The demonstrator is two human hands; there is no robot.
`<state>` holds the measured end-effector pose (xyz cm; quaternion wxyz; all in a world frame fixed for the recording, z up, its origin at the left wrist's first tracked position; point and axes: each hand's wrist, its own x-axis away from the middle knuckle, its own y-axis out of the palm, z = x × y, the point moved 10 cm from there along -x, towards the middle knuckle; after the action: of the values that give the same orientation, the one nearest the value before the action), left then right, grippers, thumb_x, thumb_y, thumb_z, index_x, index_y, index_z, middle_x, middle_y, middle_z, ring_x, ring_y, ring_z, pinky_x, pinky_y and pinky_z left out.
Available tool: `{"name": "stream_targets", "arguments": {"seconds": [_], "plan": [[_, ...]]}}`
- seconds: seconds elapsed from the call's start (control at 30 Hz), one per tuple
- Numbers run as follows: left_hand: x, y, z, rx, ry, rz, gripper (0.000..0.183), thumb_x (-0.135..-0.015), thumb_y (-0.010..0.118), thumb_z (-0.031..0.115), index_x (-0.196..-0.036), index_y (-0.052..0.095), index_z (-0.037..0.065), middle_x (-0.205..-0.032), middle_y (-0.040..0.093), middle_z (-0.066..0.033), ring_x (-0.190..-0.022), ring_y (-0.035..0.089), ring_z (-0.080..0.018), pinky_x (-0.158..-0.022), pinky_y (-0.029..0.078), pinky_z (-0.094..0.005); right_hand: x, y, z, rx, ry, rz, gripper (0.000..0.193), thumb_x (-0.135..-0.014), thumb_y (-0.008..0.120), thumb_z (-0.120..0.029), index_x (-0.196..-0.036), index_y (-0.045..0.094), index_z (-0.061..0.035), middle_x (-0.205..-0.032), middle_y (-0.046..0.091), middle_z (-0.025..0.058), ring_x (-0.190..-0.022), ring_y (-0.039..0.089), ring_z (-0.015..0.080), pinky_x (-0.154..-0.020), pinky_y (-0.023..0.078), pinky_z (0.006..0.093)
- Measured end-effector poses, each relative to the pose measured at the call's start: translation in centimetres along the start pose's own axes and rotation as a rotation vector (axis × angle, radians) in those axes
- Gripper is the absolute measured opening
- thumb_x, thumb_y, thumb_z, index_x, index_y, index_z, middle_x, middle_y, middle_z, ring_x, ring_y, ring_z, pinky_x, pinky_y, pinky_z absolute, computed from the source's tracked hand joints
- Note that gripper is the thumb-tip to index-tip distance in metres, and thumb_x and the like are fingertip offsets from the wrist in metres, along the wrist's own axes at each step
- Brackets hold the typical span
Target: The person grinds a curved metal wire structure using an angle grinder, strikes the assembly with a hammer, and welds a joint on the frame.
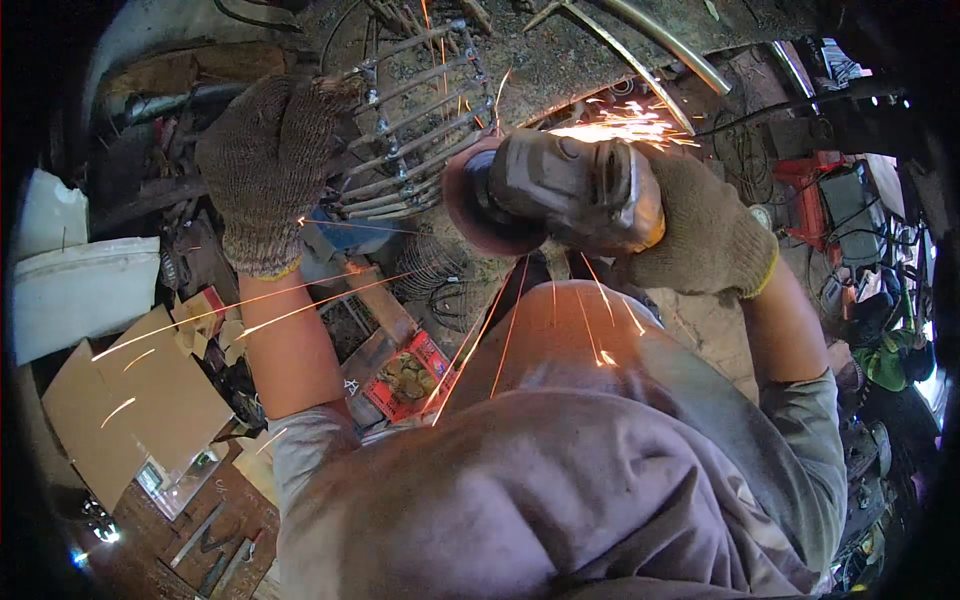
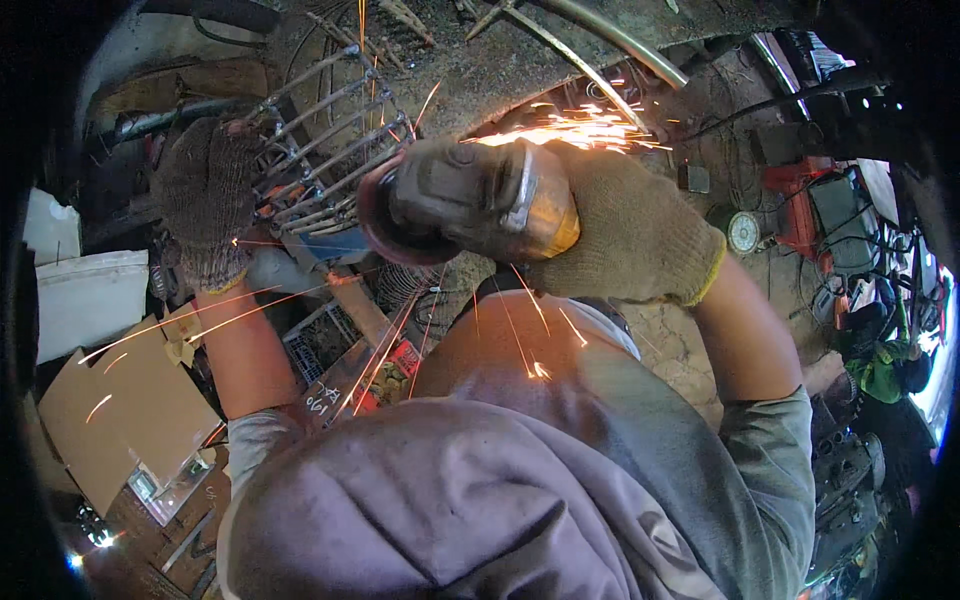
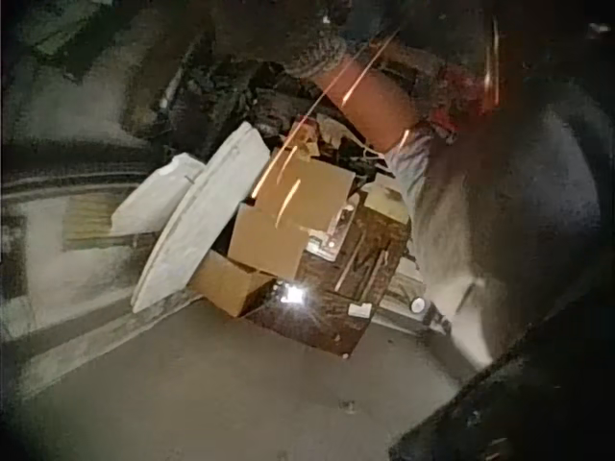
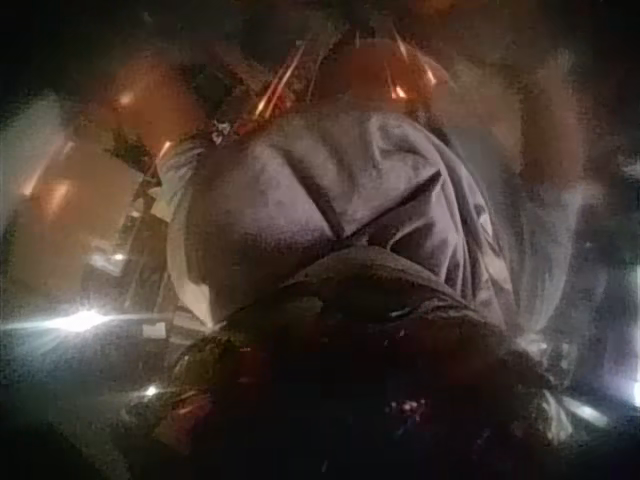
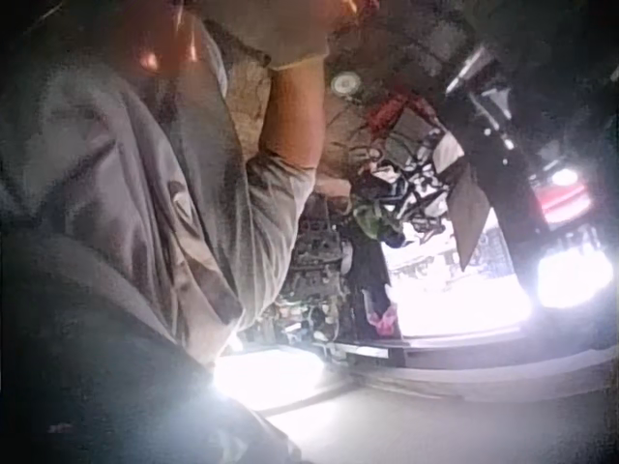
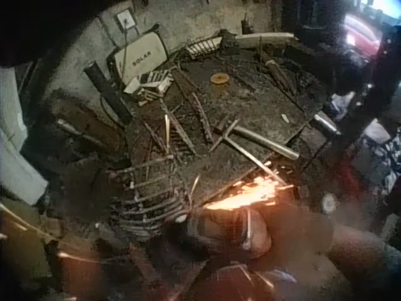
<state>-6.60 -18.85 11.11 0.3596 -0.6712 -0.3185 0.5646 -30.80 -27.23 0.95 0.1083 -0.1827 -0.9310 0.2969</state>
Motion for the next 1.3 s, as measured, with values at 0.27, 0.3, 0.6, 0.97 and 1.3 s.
{"name": "stream_targets", "arguments": {"seconds": [0.27,0.3,0.6,0.97,1.3], "plan": [[1.6,1.1,-2.2,-0.274,0.158,-0.046,0.031,-0.081,0.074,0.018,-0.111,0.072,0.014,-0.101,0.070,-0.0117,-0.085,0.069,-0.0317,-0.071,0.057,-0.0440,1.6,1.6,2.6,-0.069,0.110,-0.048,0.082,-0.057,0.086,-0.041,-0.126,0.060,-0.0047,-0.111,0.068,0.0206,-0.105,0.065,0.0392,-0.091,0.053,0.0451],[1.5,1.0,-2.0,-0.311,0.216,-0.022,0.035,-0.079,0.074,0.017,-0.114,0.072,0.015,-0.102,0.070,-0.0114,-0.086,0.069,-0.0315,-0.071,0.056,-0.0438,1.7,1.8,2.9,-0.054,0.108,-0.043,0.082,-0.057,0.086,-0.041,-0.126,0.060,-0.0051,-0.111,0.068,0.0206,-0.106,0.065,0.0394,-0.091,0.053,0.0454],[1.5,1.3,-1.3,-0.454,0.354,-0.069,0.032,-0.087,0.069,0.020,-0.118,0.071,0.015,-0.105,0.070,-0.0122,-0.090,0.068,-0.0327,-0.074,0.055,-0.0455,1.5,0.7,1.3,0.173,0.121,0.130,0.077,-0.062,0.085,-0.040,-0.126,0.059,-0.0070,-0.111,0.067,0.0199,-0.106,0.065,0.0392,-0.092,0.052,0.0455],[2.5,1.7,-6.0,-0.448,0.182,-0.114,0.023,-0.096,0.062,0.025,-0.114,0.071,0.013,-0.105,0.071,-0.0121,-0.092,0.068,-0.0326,-0.080,0.053,-0.0463,1.0,3.3,2.6,0.023,0.062,0.108,0.080,-0.063,0.088,-0.034,-0.130,0.056,-0.0045,-0.112,0.067,0.0203,-0.104,0.065,0.0397,-0.089,0.053,0.0457],[2.7,2.5,-7.8,-0.477,0.038,-0.210,0.034,-0.085,0.068,0.019,-0.119,0.068,0.014,-0.113,0.070,-0.0116,-0.105,0.066,-0.0337,-0.095,0.052,-0.0440,-0.6,5.0,3.3,-0.419,0.064,0.198,0.090,-0.055,0.093,-0.027,-0.132,0.053,-0.0040,-0.121,0.065,0.0177,-0.111,0.065,0.0323,-0.096,0.052,0.0404]]}}
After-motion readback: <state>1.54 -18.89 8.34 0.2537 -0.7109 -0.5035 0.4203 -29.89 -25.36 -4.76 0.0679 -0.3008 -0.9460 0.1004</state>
